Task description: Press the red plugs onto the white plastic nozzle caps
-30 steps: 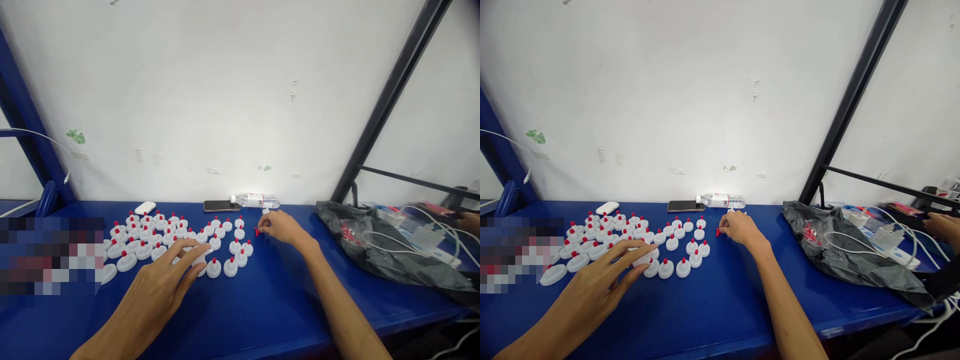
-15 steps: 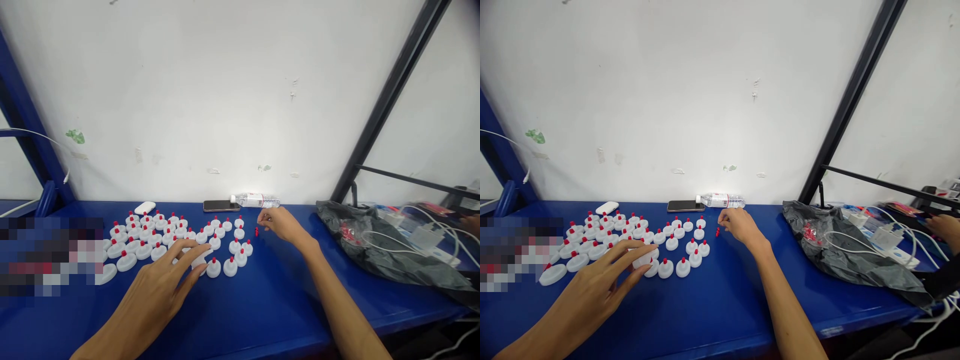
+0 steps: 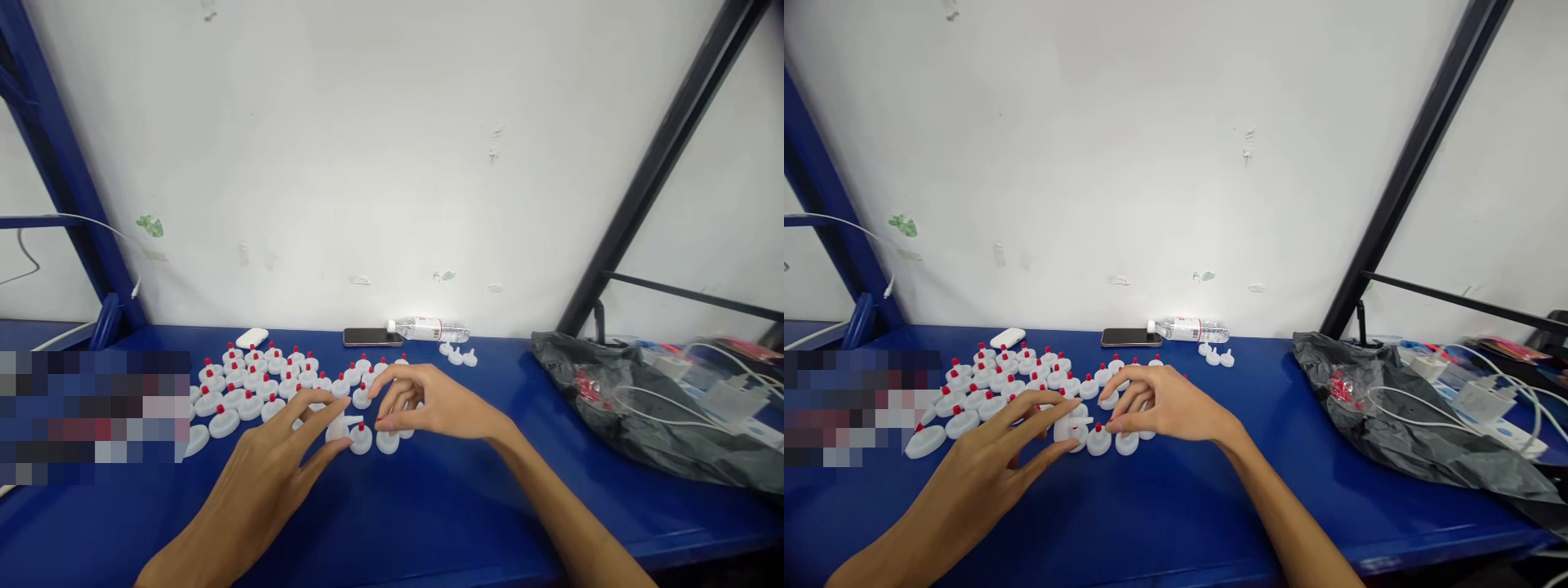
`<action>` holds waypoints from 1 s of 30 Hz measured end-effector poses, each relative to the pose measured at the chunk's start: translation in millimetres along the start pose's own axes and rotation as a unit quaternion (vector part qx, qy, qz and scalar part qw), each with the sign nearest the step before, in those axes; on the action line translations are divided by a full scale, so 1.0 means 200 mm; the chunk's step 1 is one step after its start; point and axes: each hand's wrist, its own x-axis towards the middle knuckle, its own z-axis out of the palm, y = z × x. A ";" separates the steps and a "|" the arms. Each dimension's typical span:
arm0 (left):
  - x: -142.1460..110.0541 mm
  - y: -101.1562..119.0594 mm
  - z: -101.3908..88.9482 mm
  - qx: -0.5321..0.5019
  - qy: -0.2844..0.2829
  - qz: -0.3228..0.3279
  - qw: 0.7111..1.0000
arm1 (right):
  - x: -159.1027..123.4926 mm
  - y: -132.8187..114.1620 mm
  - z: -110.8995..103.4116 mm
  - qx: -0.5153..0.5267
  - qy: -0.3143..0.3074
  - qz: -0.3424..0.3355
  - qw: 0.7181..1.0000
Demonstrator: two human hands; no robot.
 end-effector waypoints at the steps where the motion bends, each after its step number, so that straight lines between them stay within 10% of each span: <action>1: 0.00 0.00 0.00 -0.006 -0.006 0.003 1.000 | 0.00 -0.01 0.02 0.007 -0.013 0.000 1.000; 30: -0.01 0.05 -0.02 -0.090 0.052 0.011 0.995 | 0.03 0.00 0.16 0.227 -0.059 -0.047 0.971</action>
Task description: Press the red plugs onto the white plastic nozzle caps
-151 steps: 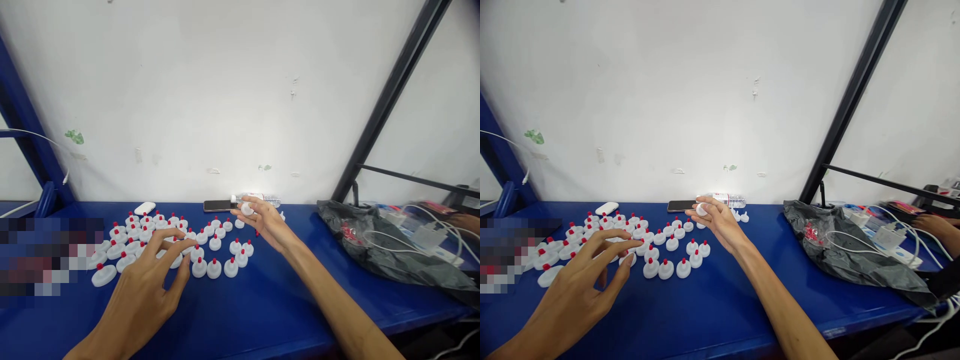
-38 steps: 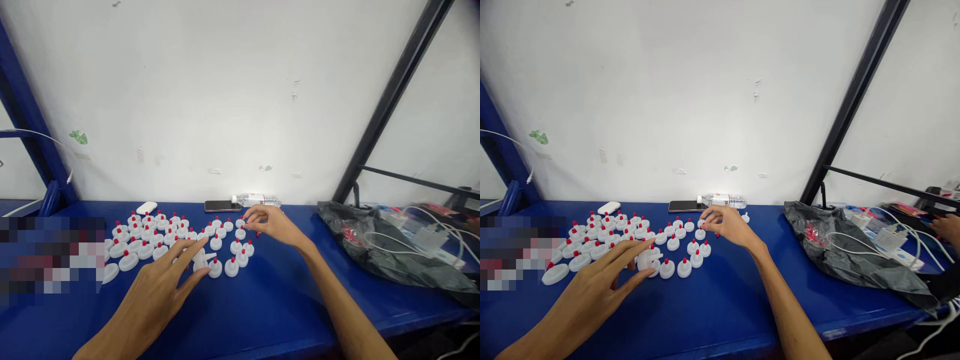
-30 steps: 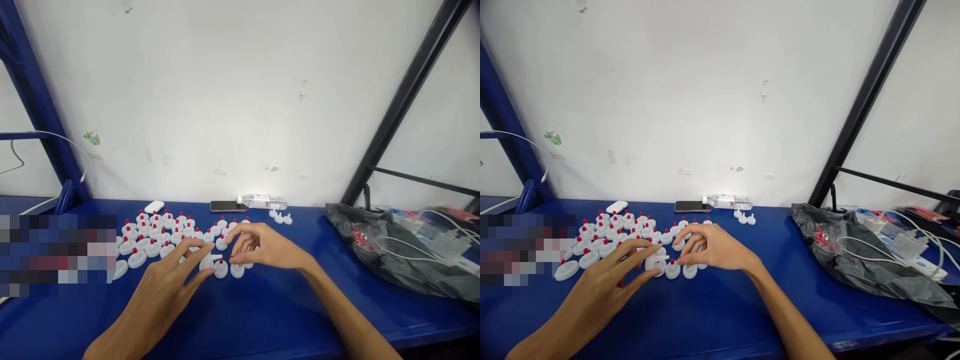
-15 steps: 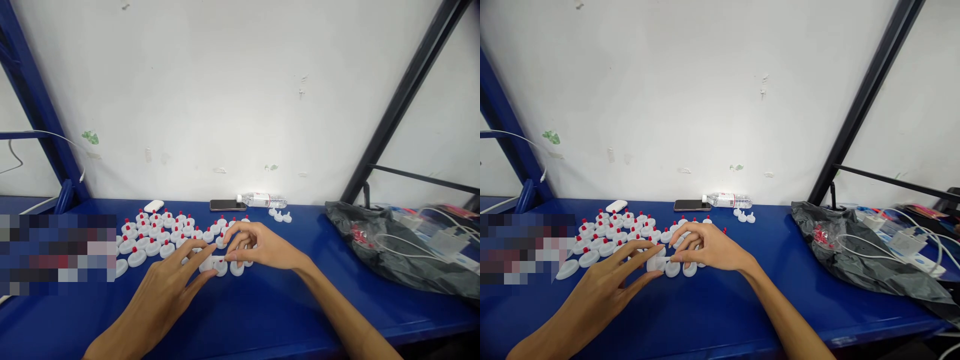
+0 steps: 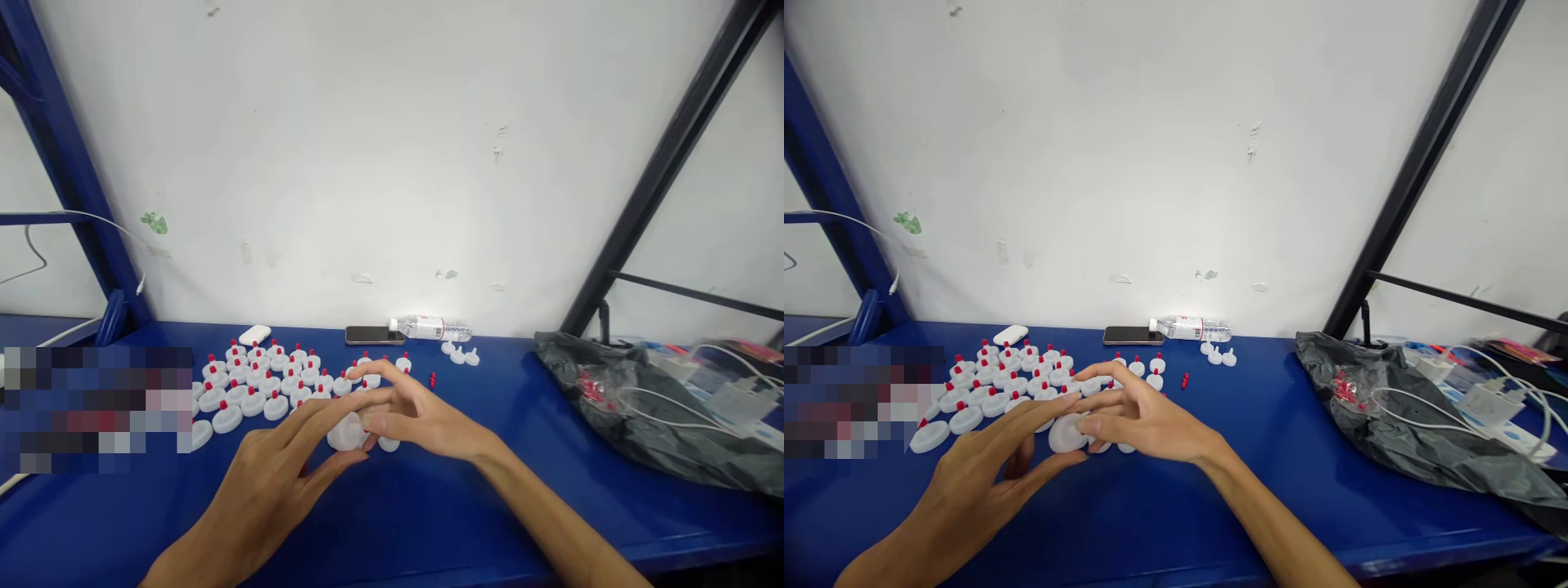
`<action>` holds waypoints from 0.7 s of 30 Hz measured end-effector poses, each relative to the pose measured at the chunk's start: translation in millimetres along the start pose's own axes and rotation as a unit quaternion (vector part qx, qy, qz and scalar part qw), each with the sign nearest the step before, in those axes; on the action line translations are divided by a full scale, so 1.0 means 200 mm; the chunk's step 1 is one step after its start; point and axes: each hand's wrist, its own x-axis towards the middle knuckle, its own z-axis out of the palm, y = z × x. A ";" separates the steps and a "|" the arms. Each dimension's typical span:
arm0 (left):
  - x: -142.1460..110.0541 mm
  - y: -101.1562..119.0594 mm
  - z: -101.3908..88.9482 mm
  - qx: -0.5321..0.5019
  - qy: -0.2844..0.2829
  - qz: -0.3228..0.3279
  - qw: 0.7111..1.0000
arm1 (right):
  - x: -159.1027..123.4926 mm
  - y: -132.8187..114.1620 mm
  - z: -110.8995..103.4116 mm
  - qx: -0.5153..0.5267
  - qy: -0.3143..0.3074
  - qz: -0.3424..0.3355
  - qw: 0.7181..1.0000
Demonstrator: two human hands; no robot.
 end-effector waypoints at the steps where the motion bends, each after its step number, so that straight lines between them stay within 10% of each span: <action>1: 0.00 0.00 0.00 0.004 0.005 0.010 1.000 | 0.00 0.01 0.02 0.014 -0.007 0.000 1.000; 8: 0.00 0.02 0.00 -0.003 0.013 0.014 1.000 | 0.03 0.06 0.03 0.055 -0.010 -0.034 0.998; 21: 0.00 0.03 -0.04 -0.018 -0.034 -0.041 0.998 | -0.03 -0.05 -0.28 -0.057 0.286 -0.121 0.949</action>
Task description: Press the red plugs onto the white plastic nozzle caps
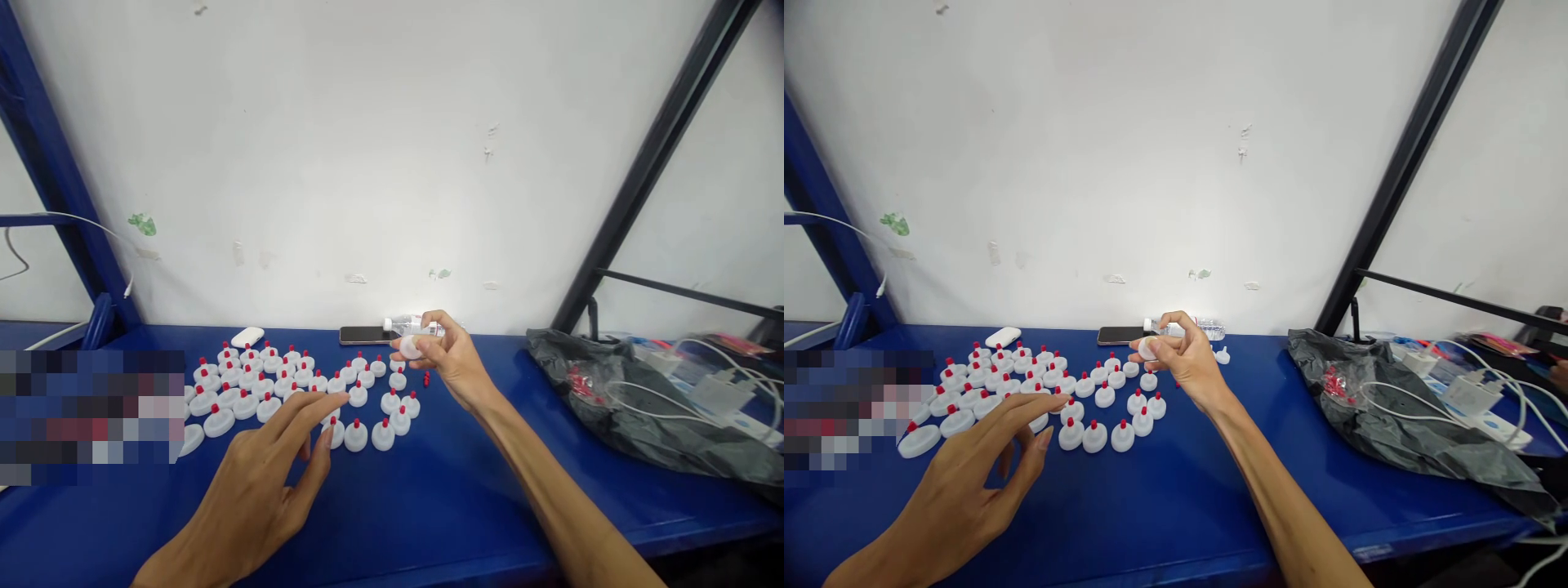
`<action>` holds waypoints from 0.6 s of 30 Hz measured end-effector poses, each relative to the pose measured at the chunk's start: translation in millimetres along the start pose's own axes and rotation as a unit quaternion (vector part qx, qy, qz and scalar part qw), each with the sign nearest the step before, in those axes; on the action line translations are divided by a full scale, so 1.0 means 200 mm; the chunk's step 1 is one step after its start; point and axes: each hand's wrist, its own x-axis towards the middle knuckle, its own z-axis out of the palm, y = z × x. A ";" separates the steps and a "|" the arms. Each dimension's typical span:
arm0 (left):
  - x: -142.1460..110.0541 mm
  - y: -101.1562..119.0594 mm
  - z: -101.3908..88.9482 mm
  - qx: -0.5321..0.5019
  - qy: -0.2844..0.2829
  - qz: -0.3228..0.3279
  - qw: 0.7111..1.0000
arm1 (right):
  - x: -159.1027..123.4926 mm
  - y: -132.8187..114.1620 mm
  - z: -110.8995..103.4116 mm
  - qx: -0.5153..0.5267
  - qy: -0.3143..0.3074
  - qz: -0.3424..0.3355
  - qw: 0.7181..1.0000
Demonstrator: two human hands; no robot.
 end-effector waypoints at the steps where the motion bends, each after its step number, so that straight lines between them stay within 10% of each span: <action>1: 0.00 0.00 0.00 0.000 -0.001 0.001 1.000 | 0.01 0.00 -0.02 -0.004 0.017 -0.002 1.000; 18: 0.00 -0.01 0.01 0.013 -0.008 0.014 1.000 | 0.05 0.05 -0.03 0.069 0.083 0.041 0.993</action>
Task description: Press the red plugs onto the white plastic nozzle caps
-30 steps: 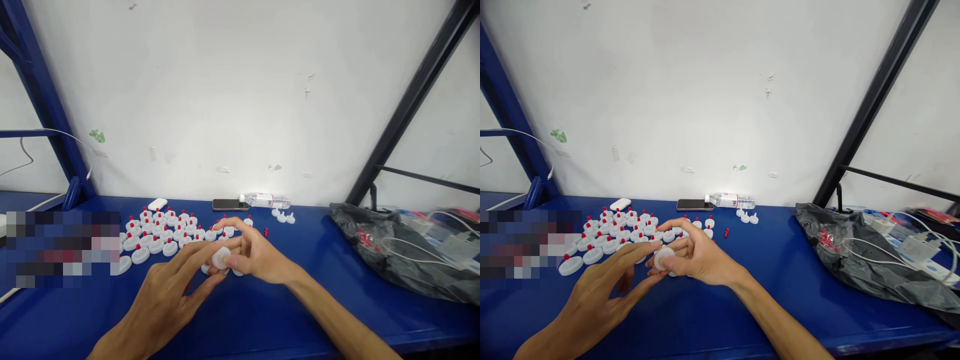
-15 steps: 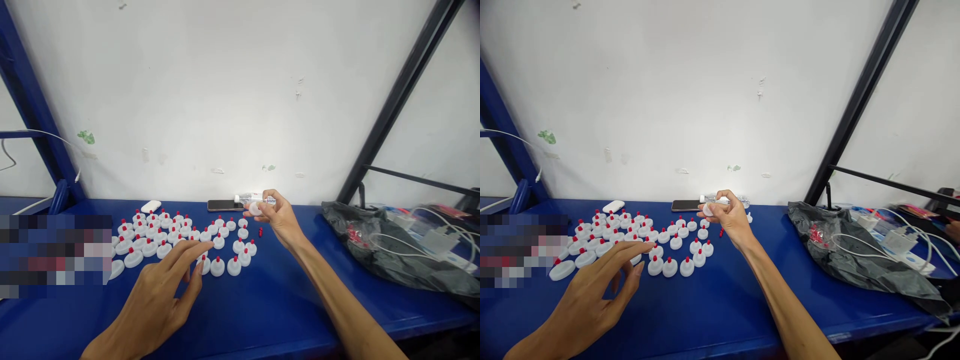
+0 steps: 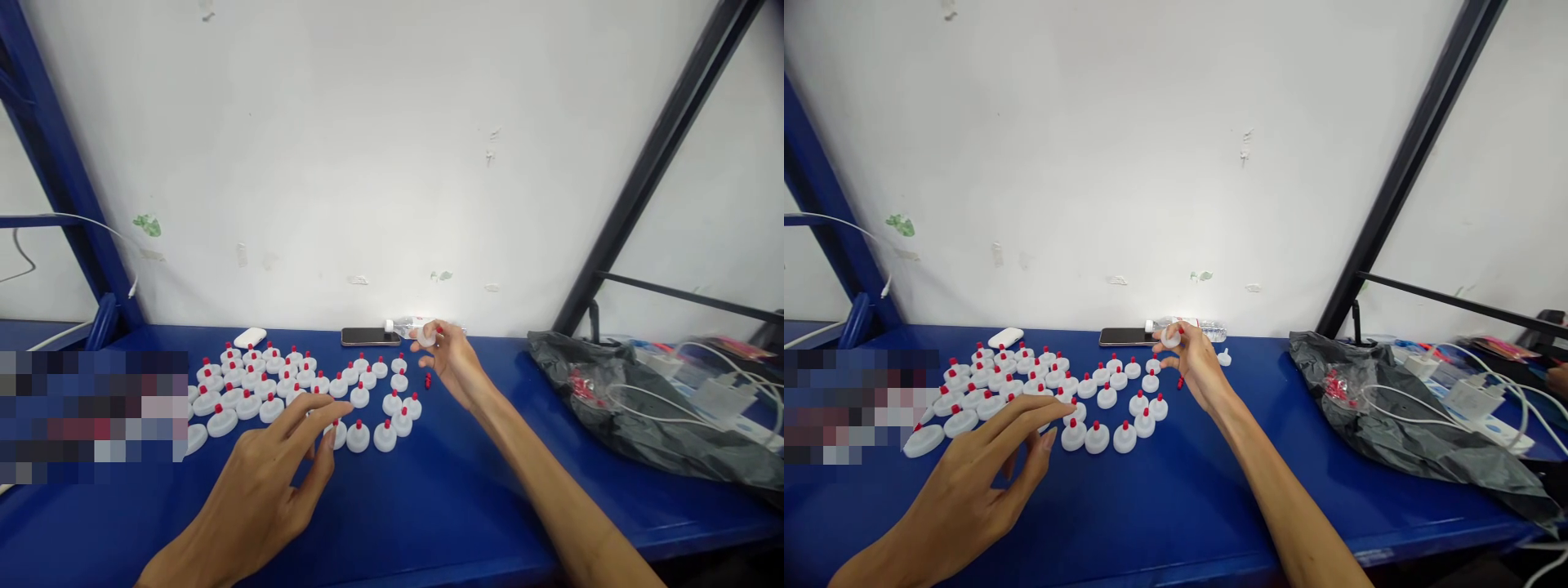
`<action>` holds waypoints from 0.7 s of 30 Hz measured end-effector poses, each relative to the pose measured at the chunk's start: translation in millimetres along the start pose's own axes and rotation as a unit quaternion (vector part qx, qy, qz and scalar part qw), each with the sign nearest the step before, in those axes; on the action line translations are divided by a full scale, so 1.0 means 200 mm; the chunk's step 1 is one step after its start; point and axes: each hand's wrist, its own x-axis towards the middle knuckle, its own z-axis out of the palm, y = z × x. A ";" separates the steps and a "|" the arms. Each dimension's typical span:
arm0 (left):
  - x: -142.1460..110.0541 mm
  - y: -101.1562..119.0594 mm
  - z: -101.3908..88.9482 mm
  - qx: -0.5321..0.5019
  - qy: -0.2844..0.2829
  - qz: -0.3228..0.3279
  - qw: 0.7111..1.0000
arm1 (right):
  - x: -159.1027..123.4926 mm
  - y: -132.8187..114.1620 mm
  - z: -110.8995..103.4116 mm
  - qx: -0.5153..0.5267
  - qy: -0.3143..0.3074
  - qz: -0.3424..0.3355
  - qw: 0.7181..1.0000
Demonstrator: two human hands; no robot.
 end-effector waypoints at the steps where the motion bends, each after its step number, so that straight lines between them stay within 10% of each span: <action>1: 0.00 0.00 0.00 0.005 0.002 0.003 1.000 | 0.00 0.00 0.00 0.012 -0.002 0.010 1.000; 21: 0.02 0.02 -0.01 0.012 -0.020 0.021 1.000 | -0.02 0.01 -0.02 0.089 -0.051 0.031 0.994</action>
